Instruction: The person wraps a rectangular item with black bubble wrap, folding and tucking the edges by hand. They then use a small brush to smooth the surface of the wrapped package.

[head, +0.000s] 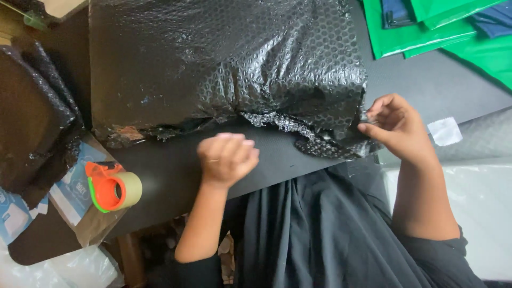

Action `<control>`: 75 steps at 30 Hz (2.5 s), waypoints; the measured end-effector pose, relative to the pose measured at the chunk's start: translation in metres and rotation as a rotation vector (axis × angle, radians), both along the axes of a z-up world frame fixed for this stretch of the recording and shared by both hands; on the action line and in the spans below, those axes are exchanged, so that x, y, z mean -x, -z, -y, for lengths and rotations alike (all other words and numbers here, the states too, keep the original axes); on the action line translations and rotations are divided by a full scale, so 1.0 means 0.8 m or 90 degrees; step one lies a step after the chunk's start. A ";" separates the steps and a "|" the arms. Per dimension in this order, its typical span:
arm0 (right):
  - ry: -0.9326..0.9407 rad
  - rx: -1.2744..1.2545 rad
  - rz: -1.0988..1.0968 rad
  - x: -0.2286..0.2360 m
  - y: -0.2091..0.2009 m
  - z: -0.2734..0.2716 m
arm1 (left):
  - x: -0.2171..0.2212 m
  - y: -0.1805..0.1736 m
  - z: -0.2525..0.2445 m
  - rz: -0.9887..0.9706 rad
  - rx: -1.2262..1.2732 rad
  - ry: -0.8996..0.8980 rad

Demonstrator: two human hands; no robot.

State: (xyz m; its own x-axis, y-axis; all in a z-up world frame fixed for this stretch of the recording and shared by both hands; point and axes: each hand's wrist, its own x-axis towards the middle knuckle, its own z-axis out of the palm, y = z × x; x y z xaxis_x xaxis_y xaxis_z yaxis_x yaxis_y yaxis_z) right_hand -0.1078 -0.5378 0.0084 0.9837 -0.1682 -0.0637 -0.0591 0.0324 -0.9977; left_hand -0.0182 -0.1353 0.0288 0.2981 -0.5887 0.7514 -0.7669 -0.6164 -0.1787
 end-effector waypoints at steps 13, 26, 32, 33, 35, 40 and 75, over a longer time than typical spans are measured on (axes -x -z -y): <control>0.036 -0.026 0.026 0.006 0.059 0.024 | -0.031 0.035 0.217 0.043 -0.019 0.130; -0.267 0.201 0.150 -0.047 -0.067 -0.069 | -0.019 0.026 0.168 -0.017 0.021 0.327; -0.245 0.570 0.215 -0.049 -0.012 -0.083 | -0.023 -0.017 0.188 0.110 0.100 0.230; -0.229 0.618 0.237 -0.052 0.003 -0.082 | -0.029 -0.026 0.195 0.108 0.101 0.250; -0.213 0.667 0.259 -0.056 0.015 -0.079 | -0.041 -0.027 0.202 0.106 0.102 0.270; -0.084 0.441 0.288 -0.059 -0.008 -0.079 | -0.061 -0.018 0.210 0.074 0.086 0.262; 0.175 0.536 0.589 -0.092 -0.032 -0.067 | -0.072 0.004 0.197 -0.096 0.094 0.207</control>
